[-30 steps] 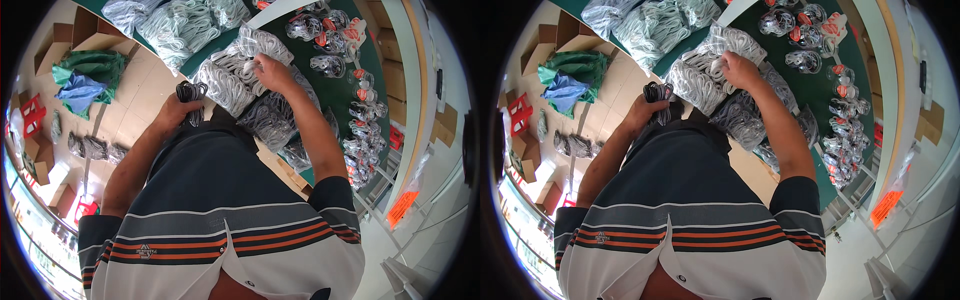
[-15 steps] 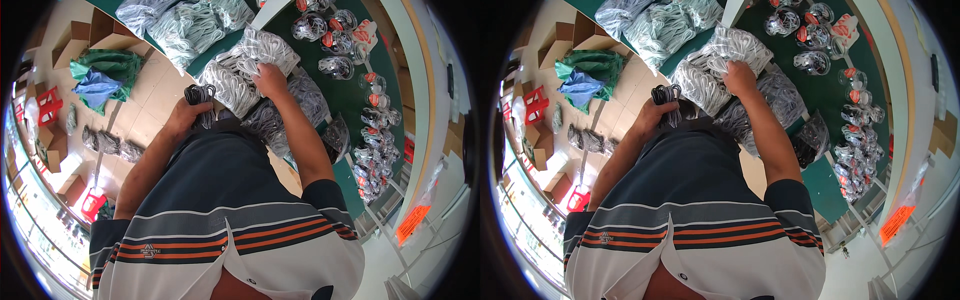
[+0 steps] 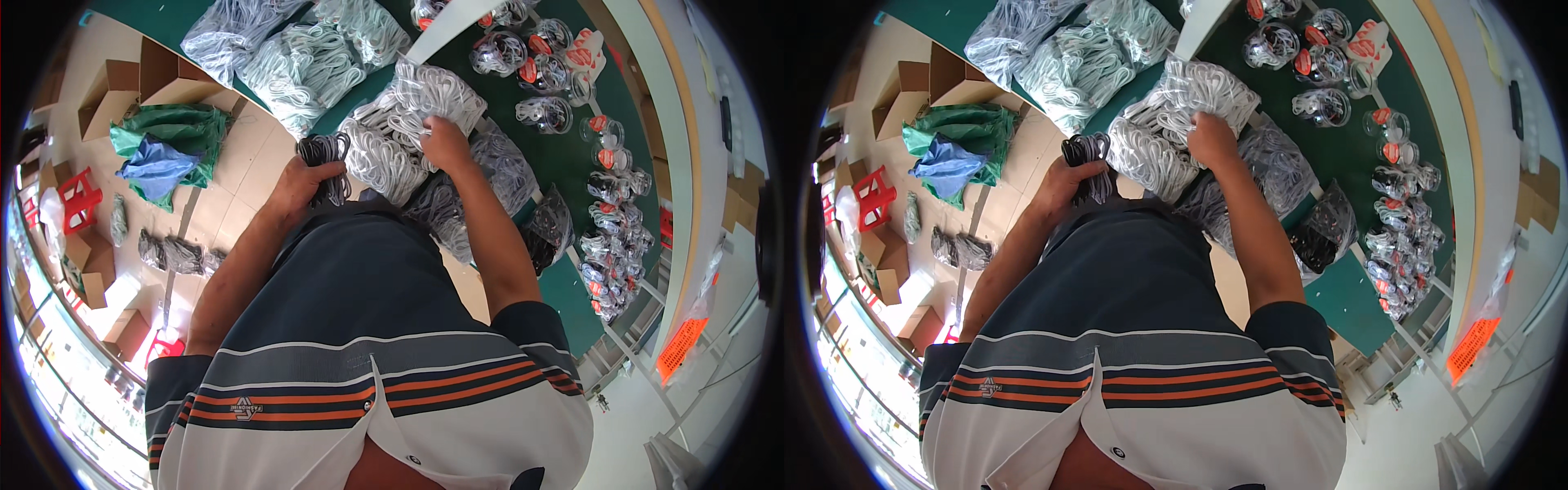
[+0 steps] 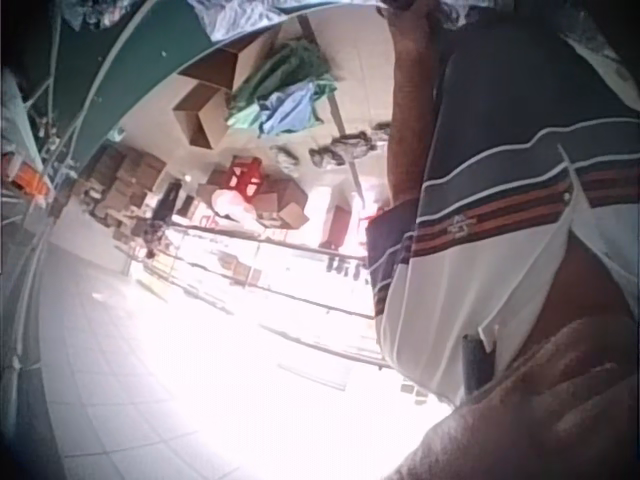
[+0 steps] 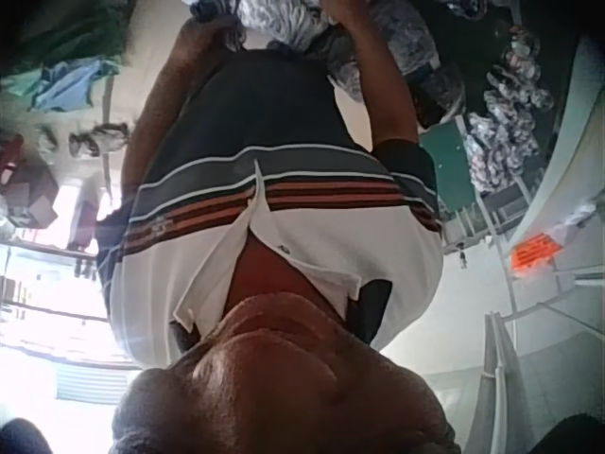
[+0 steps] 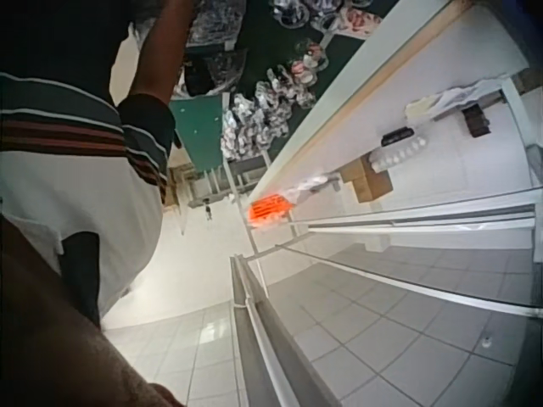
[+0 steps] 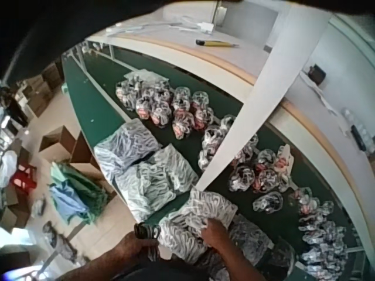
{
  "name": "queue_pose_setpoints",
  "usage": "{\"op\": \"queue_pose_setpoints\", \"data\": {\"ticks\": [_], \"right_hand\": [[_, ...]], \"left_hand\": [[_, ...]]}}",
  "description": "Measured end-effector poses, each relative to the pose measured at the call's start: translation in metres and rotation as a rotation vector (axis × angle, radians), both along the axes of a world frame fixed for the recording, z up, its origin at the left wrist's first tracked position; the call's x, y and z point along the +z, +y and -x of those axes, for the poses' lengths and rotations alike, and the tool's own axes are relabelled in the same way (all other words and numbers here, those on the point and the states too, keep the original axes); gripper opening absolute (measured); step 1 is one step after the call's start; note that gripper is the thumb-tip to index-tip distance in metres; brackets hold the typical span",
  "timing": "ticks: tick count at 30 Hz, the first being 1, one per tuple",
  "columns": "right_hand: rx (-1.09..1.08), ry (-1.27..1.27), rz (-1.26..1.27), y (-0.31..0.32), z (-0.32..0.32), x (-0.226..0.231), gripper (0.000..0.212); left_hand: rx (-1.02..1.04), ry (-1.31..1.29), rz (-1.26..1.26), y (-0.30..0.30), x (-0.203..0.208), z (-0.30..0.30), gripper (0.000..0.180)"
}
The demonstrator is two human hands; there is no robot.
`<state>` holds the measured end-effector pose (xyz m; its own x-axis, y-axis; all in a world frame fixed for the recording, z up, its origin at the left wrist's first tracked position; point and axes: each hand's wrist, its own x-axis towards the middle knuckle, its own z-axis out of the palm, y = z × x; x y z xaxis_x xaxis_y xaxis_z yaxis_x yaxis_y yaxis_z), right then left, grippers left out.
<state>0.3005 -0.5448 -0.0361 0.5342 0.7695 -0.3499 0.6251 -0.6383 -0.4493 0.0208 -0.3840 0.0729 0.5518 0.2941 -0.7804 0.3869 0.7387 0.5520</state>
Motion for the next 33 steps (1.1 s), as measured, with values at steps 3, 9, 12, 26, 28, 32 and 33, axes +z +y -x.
{"op": "queue_pose_setpoints", "data": {"ticks": [3,9,12,26,28,32,33], "right_hand": [[0.126,-0.129,-0.12,0.002,0.009,-0.006,0.023],[0.091,-0.099,0.115,0.014,0.025,-0.008,0.026],[0.015,0.004,0.024,0.007,0.017,-0.005,0.029],[-0.265,1.01,-0.273,0.018,0.064,0.107,0.046],[-0.485,1.092,-0.317,0.016,0.068,0.105,0.042],[-0.127,0.597,-0.229,0.001,0.085,0.074,0.037],[-0.035,0.375,-0.25,0.002,0.097,0.081,0.035]], "left_hand": [[0.087,-0.029,0.101,0.016,0.0,0.0,0.028],[0.187,-0.082,0.162,0.025,-0.008,-0.002,0.03],[0.18,-0.075,0.166,0.03,-0.014,-0.003,0.031],[-0.039,-0.259,0.075,0.009,-0.009,-0.057,0.026],[-0.031,-0.282,0.072,0.008,-0.005,-0.055,0.025],[-0.03,-0.275,0.031,-0.008,-0.012,-0.052,0.022],[-0.027,-0.265,0.019,-0.012,-0.015,-0.052,0.021]]}}
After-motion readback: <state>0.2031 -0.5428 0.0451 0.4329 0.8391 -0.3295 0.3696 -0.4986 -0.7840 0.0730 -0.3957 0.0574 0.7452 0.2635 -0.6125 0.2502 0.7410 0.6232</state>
